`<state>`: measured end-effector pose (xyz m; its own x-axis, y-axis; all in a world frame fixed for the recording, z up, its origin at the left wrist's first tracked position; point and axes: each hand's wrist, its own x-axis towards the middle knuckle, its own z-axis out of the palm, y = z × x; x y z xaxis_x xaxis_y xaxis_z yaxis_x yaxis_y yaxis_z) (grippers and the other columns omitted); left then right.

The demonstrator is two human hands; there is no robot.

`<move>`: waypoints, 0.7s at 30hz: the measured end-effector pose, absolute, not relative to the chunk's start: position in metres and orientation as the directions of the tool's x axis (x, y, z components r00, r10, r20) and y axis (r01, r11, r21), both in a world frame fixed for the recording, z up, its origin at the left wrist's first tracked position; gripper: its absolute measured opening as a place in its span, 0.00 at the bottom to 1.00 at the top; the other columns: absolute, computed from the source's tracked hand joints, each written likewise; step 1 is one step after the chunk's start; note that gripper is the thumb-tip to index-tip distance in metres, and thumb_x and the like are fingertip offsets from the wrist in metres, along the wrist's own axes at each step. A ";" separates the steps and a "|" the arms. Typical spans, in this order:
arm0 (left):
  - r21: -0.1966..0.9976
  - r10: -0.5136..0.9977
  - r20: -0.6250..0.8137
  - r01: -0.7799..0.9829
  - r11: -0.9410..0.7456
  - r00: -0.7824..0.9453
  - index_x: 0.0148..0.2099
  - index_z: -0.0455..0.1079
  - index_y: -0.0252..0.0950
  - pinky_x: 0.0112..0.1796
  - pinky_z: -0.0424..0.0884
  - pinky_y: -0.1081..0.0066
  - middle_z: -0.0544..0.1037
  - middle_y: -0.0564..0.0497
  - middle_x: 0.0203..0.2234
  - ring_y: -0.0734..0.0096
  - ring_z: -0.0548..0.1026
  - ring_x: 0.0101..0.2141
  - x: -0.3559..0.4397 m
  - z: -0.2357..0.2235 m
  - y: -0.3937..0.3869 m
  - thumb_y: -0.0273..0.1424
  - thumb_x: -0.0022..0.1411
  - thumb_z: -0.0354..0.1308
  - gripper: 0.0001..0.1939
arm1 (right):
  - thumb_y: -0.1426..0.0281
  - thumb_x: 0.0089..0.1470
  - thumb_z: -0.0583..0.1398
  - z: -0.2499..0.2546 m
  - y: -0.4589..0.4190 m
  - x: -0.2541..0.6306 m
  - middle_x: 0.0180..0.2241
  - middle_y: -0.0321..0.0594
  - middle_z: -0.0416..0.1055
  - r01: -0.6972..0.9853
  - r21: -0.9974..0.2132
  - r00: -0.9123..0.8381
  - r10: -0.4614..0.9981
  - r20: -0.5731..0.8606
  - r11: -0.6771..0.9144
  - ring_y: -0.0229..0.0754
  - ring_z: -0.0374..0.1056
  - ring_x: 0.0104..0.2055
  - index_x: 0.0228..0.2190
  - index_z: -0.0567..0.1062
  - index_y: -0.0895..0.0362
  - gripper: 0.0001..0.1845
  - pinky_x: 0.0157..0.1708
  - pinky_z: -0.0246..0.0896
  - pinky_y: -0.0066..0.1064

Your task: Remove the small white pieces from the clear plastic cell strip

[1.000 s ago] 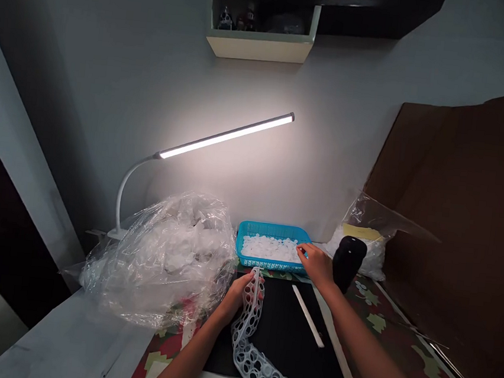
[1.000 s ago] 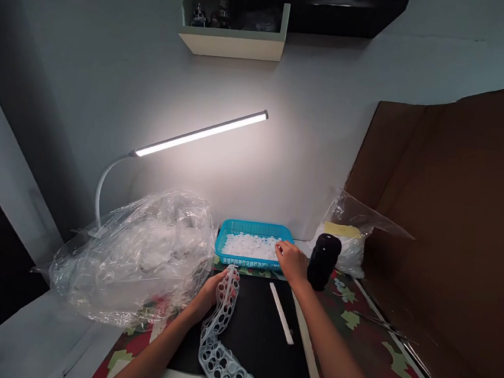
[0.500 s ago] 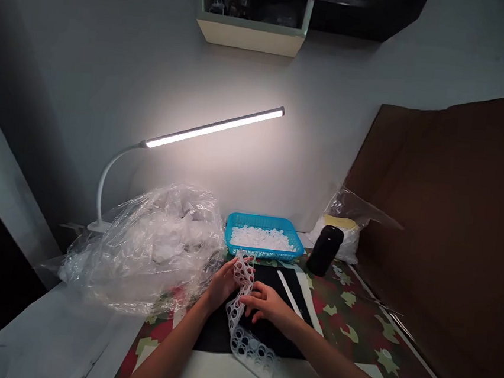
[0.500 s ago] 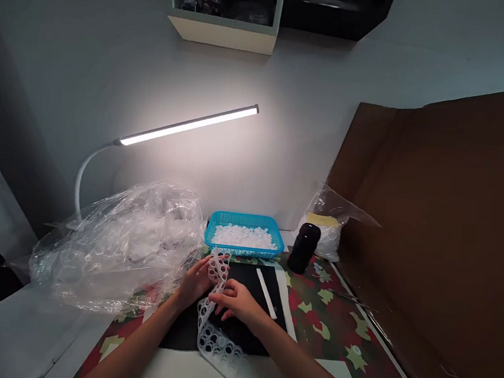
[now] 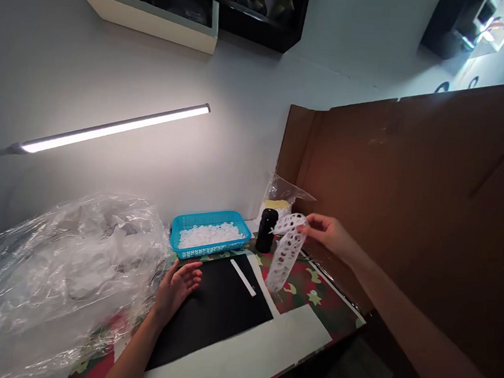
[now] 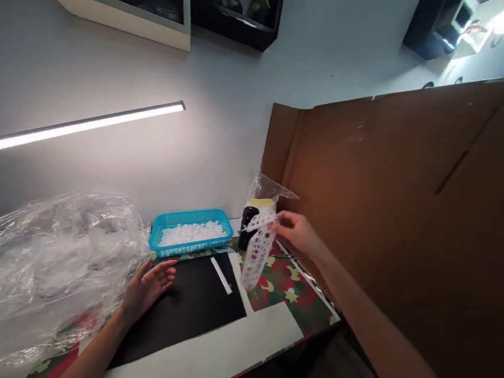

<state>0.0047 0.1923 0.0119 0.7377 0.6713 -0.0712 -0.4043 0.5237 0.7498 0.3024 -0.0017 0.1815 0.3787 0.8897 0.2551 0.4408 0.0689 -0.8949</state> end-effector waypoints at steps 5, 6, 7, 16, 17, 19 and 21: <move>0.747 0.657 -0.094 -0.383 0.543 0.748 0.47 0.65 0.27 0.36 0.63 0.72 0.66 0.43 0.35 0.69 0.64 0.35 0.005 0.013 0.193 0.43 0.58 0.44 0.25 | 0.62 0.43 0.59 0.199 -0.028 0.382 0.32 0.39 0.68 0.707 -0.698 0.520 0.752 0.404 -0.113 0.37 0.64 0.34 0.31 0.69 0.63 0.17 0.37 0.59 0.27; 0.748 0.657 -0.096 -0.381 0.543 0.748 0.48 0.65 0.27 0.36 0.63 0.72 0.66 0.43 0.35 0.69 0.64 0.35 0.005 0.013 0.193 0.43 0.58 0.44 0.25 | 0.63 0.44 0.58 0.200 -0.032 0.393 0.33 0.37 0.68 0.746 -0.630 0.550 0.733 0.401 -0.215 0.37 0.64 0.35 0.32 0.70 0.61 0.15 0.38 0.58 0.27; 0.749 0.658 -0.101 -0.379 0.544 0.746 0.48 0.65 0.27 0.36 0.63 0.73 0.66 0.43 0.35 0.69 0.64 0.35 0.005 0.012 0.193 0.43 0.59 0.44 0.25 | 0.63 0.44 0.58 0.200 -0.036 0.400 0.33 0.36 0.68 0.761 -0.554 0.588 0.720 0.370 -0.337 0.37 0.64 0.36 0.33 0.70 0.59 0.15 0.38 0.57 0.27; 0.758 0.653 -0.105 -0.364 0.541 0.750 0.46 0.66 0.28 0.36 0.63 0.73 0.66 0.43 0.35 0.69 0.65 0.34 0.005 0.010 0.196 0.42 0.58 0.46 0.23 | 0.60 0.47 0.56 0.179 -0.043 0.387 0.36 0.40 0.66 0.759 -0.212 0.651 0.728 0.214 -0.616 0.38 0.62 0.36 0.45 0.65 0.56 0.23 0.34 0.55 0.27; 0.761 0.655 -0.103 -0.365 0.536 0.749 0.45 0.66 0.28 0.36 0.63 0.73 0.66 0.44 0.35 0.70 0.65 0.34 0.005 0.010 0.195 0.41 0.58 0.46 0.22 | 0.59 0.47 0.55 0.172 -0.042 0.379 0.37 0.39 0.66 0.798 -0.211 0.601 0.772 0.207 -0.564 0.38 0.62 0.36 0.44 0.66 0.55 0.22 0.33 0.55 0.28; 0.772 0.660 -0.103 -0.359 0.525 0.744 0.44 0.67 0.28 0.34 0.63 0.73 0.66 0.44 0.34 0.71 0.66 0.32 0.006 0.009 0.192 0.41 0.58 0.47 0.22 | 0.56 0.48 0.53 0.153 -0.040 0.358 0.40 0.36 0.64 0.894 -0.214 0.432 0.883 0.181 -0.394 0.36 0.61 0.37 0.42 0.66 0.54 0.22 0.35 0.55 0.27; 0.788 0.661 -0.102 -0.345 0.510 0.743 0.43 0.67 0.27 0.33 0.62 0.74 0.66 0.44 0.32 0.71 0.65 0.31 0.008 0.008 0.187 0.41 0.57 0.48 0.22 | 0.54 0.49 0.51 0.131 -0.040 0.329 0.42 0.35 0.62 0.954 -0.197 0.250 0.963 0.103 -0.227 0.38 0.60 0.41 0.42 0.66 0.53 0.22 0.38 0.54 0.28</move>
<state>0.0079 0.1874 0.0080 0.7435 0.6609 -0.1021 -0.3448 0.5096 0.7883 0.3286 -0.0396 0.1310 0.2502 0.9627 0.1025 0.9538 -0.2269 -0.1972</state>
